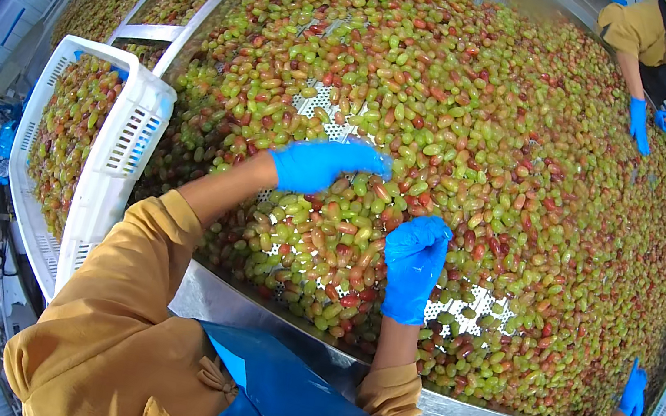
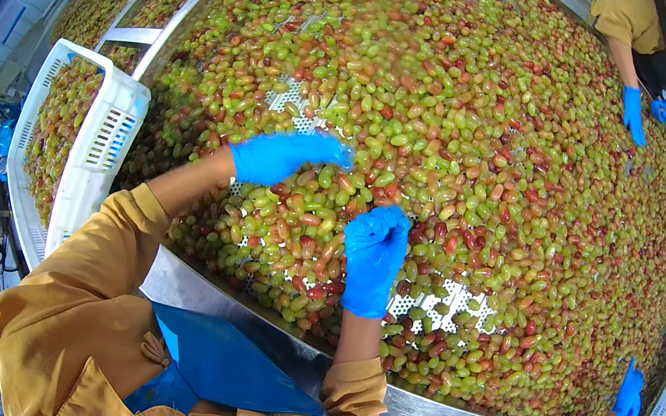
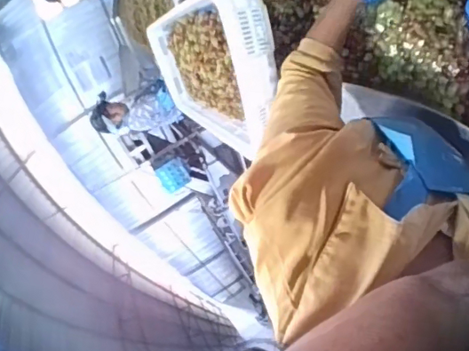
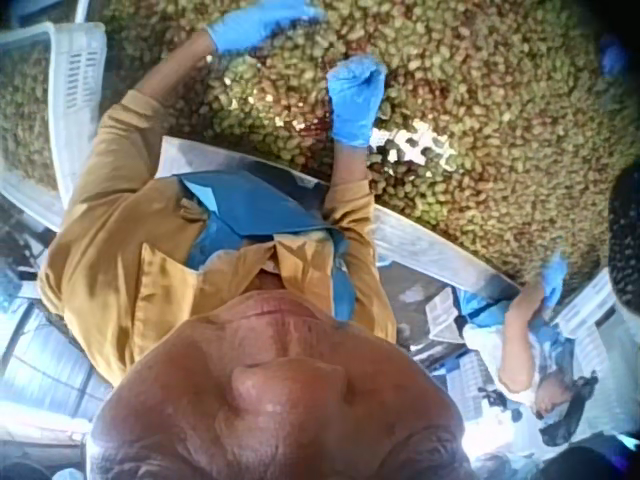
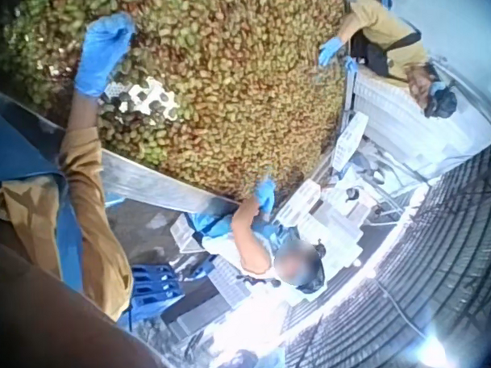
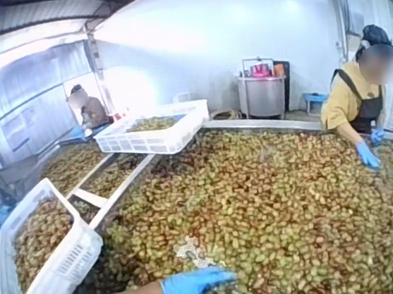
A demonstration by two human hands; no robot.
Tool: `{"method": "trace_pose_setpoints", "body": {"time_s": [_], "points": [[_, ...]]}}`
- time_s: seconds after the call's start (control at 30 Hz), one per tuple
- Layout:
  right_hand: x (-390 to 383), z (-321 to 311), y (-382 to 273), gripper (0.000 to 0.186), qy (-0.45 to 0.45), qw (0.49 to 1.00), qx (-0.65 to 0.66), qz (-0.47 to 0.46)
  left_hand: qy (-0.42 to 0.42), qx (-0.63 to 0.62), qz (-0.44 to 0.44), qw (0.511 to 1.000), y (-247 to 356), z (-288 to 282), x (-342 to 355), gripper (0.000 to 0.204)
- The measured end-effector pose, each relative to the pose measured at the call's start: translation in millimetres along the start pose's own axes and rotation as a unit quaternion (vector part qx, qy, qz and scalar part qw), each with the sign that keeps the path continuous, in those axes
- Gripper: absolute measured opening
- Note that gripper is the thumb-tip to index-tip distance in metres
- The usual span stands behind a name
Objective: The person sorts olives on a rotating drum by hand, picking out unwanted items and placing them into a white basket. The person wears blue gloves and a blue apron while working alongside other workers in a food processing facility.
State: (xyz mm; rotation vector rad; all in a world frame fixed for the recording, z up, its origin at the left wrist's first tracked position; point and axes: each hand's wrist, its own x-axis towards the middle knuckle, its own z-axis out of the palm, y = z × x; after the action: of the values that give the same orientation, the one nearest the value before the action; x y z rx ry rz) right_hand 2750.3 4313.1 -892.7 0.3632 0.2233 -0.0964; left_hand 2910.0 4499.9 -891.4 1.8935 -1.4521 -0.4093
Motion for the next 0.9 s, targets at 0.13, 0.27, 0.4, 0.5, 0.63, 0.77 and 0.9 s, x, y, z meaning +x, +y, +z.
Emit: {"method": "trace_pose_setpoints", "body": {"time_s": [0.13, 0.27, 0.4, 0.5, 0.63, 0.77, 0.9], "points": [[-1.7, 2.4, 6.9, 0.036, -0.067, 0.992, 0.095, 0.051, 0.179, -0.001, -0.267, 0.947, -59.2, -72.2, 1.6, 0.055], [3.7, -3.6, 7.1, 0.041, -0.055, 0.994, 0.087, 0.033, 0.295, -0.07, -0.436, 0.847, -131.2, -115.6, -8.2, 0.033], [8.0, -3.2, 16.5, 0.038, -0.035, 0.991, 0.128, 0.008, 0.154, 0.105, -0.462, 0.867, -176.0, -108.4, -24.5, 0.037], [12.0, -8.2, 16.6, 0.035, -0.035, 0.992, 0.123, 0.019, 0.107, 0.138, -0.414, 0.893, -176.3, -95.2, -20.9, 0.039], [14.4, -16.3, 25.5, 0.036, -0.039, 0.998, 0.053, 0.022, 0.022, 0.132, -0.398, 0.908, -165.5, -90.4, -23.9, 0.037], [20.6, -21.3, 33.7, 0.036, -0.043, 0.995, 0.09, 0.027, -0.01, 0.139, -0.299, 0.944, -120.6, -79.7, -39.6, 0.043], [24.0, -27.6, 39.3, 0.035, -0.039, 0.998, 0.051, 0.016, 0.073, 0.044, -0.358, 0.93, -123.1, -109.3, -52.7, 0.048]]}}
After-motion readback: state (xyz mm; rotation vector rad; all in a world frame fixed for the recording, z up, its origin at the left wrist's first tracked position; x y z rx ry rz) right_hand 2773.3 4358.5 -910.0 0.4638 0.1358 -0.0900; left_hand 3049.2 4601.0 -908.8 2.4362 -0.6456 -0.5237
